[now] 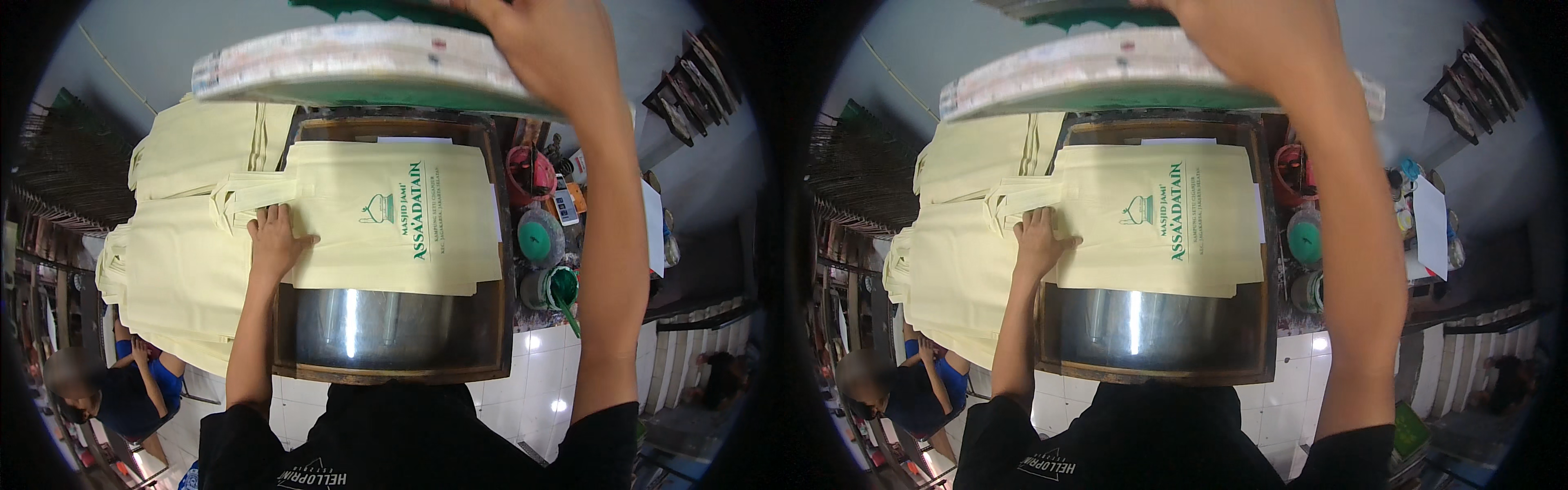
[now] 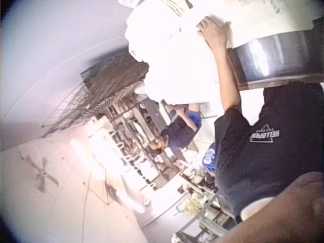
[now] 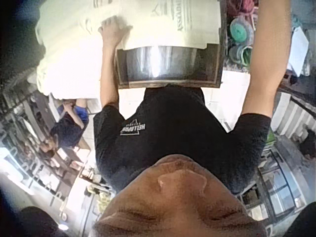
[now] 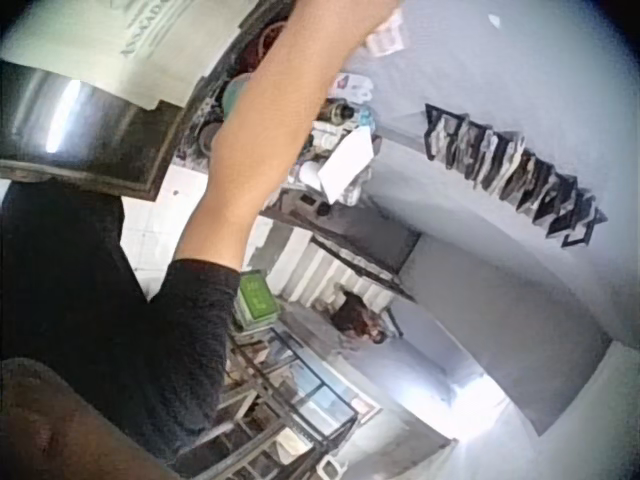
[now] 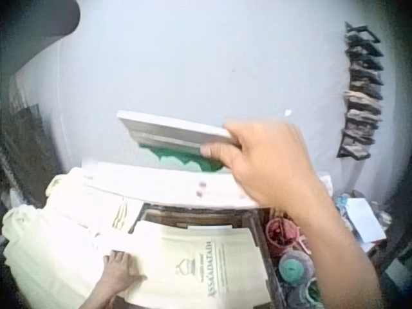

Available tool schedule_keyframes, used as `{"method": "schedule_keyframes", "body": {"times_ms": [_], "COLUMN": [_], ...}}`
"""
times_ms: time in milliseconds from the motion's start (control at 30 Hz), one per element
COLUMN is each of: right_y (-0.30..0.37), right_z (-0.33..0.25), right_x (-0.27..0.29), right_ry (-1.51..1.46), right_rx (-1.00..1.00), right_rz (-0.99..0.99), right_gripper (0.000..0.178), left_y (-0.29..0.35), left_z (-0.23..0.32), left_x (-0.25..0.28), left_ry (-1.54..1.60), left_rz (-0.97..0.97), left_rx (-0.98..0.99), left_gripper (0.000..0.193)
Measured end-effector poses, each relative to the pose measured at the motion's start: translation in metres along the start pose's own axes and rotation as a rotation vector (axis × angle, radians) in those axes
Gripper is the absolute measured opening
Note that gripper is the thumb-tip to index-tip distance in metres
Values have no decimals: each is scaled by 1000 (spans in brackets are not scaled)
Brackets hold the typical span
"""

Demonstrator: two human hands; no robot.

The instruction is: The person performs screen printing on fabric bags using a manual press. The person places each bag onto the printing platen, lowers the screen, and uses a squeegee to spread green ink across the mesh. After lifting the screen and removing the printed bag, the person repeats the process for multiple bags and adds more ink to the screen from a container using a stick.

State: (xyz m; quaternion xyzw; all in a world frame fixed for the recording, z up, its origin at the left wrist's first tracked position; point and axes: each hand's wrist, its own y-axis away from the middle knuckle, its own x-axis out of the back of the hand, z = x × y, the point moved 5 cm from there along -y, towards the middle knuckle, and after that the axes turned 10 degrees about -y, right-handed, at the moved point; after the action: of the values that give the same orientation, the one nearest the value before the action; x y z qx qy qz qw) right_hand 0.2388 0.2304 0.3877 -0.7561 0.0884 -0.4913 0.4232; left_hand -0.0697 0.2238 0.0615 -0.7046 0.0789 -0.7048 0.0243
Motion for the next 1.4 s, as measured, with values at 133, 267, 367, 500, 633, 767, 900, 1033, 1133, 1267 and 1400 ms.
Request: {"method": "schedule_keyframes", "body": {"times_ms": [133,267,367,500,633,767,900,1033,1133,1267,1400], "right_y": [-35,-53,-63,-72,-79,-82,-84,-83,-84,-80,-82], "right_z": [21,32,46,57,48,53,59,67,64,68,65], "right_x": [8,-6,3,-2,-3,-6,-2,-6,-4,-5,-5], "right_ry": [-15,-61,3,14,37,-9,-15,-24,-27,-31,-53], "right_rx": [-105,-66,-72,-43,4,21,-40,-10,-8,23,22], "right_rz": [-11,1,-32,-3,18,-4,-51,-11,-28,-16,-36], "right_gripper": [37,40,43,47,50,53,53,52,52,51,51], "left_y": [-21,-14,-15,18,41,8,10,21,23,0,-47], "left_z": [3,-32,-67,-215,-251,-20,106,122,124,129,128], "left_x": [-7,-4,41,107,128,-4,-29,-37,-35,-14,-23], "left_ry": [29,359,691,244,-512,165,91,101,82,167,197], "left_rz": [-265,-203,7,24,577,164,-33,-63,12,-82,197], "left_rx": [0,74,117,423,378,-187,-416,-347,-328,-307,-275], "left_gripper": [53,45,31,30,65,73,77,82,78,59,37]}}
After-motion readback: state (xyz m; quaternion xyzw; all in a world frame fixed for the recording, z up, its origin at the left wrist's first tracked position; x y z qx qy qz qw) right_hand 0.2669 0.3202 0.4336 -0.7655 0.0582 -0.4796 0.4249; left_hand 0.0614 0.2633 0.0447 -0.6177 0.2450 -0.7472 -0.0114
